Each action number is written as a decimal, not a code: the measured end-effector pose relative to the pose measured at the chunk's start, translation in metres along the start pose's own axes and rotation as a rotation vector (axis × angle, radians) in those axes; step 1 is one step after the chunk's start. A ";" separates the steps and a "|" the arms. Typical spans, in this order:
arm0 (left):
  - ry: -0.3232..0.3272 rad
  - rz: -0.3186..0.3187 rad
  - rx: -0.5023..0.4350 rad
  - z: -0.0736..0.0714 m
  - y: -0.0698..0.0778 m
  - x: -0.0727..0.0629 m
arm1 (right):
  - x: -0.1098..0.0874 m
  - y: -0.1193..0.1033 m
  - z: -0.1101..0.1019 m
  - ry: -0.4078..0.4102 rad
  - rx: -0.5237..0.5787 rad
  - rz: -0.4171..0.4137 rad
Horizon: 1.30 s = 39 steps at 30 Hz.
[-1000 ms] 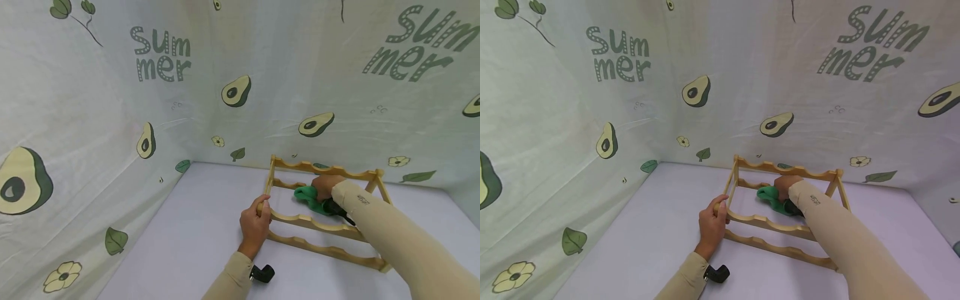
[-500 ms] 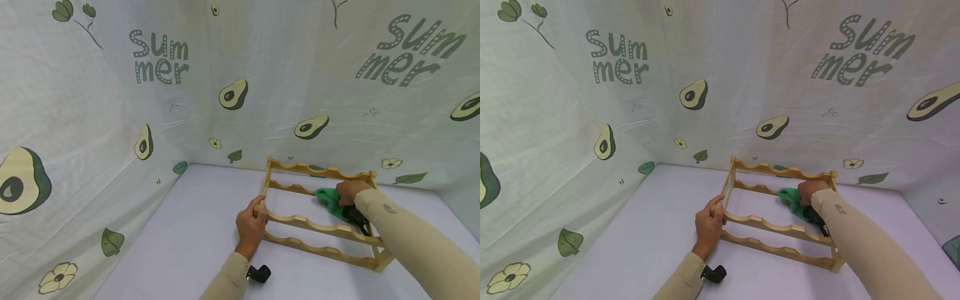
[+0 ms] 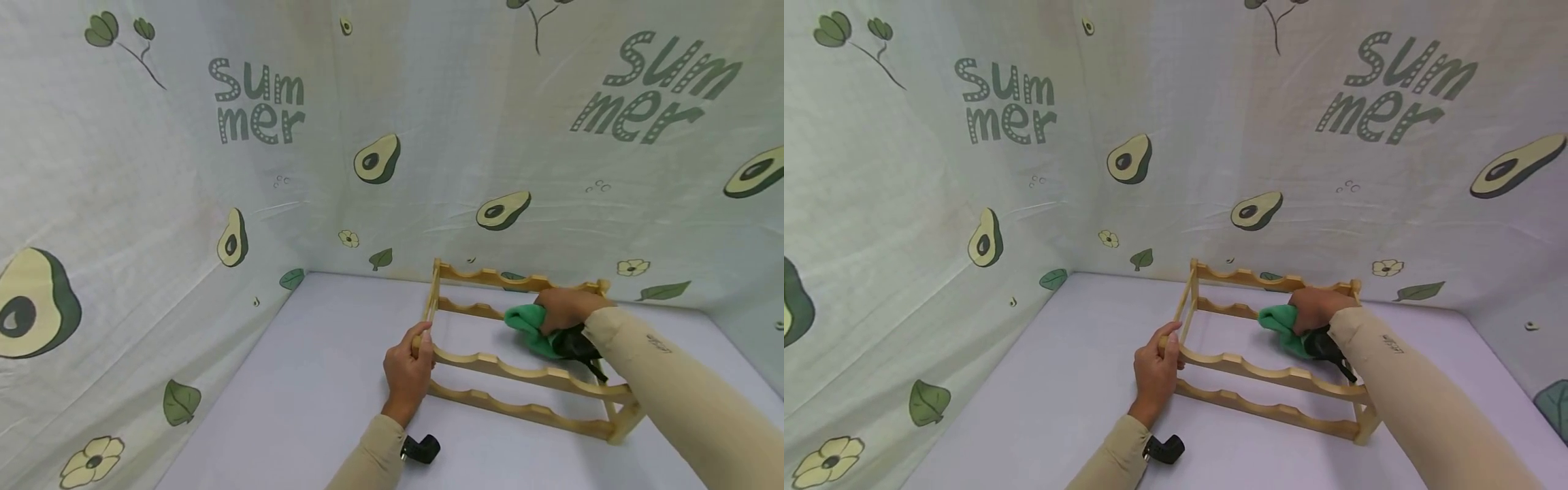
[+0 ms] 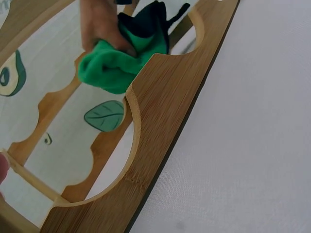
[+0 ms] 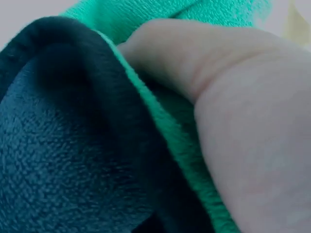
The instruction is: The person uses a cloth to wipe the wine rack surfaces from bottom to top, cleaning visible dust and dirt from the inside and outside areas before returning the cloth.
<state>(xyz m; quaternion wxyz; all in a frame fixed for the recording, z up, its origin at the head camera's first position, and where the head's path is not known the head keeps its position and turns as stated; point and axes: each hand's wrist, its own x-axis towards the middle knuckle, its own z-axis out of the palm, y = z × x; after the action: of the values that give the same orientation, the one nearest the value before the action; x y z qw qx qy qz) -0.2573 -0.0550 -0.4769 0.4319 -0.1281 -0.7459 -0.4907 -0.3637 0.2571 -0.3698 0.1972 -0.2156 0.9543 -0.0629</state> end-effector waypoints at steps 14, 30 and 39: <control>-0.101 -0.041 0.008 -0.014 -0.012 0.011 | -0.035 -0.001 -0.027 0.247 0.229 -0.112; -0.216 -0.275 0.045 -0.030 -0.021 0.029 | -0.093 0.005 -0.031 0.598 0.576 0.084; -0.220 -0.403 0.124 -0.035 -0.021 0.043 | -0.122 0.003 -0.015 0.799 0.896 0.075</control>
<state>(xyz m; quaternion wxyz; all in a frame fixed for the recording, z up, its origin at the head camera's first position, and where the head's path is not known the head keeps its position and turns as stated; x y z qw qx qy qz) -0.2778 -0.1042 -0.4518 0.2483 -0.0025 -0.8278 -0.5031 -0.2700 0.3140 -0.3137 -0.1027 -0.0372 0.8420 -0.5282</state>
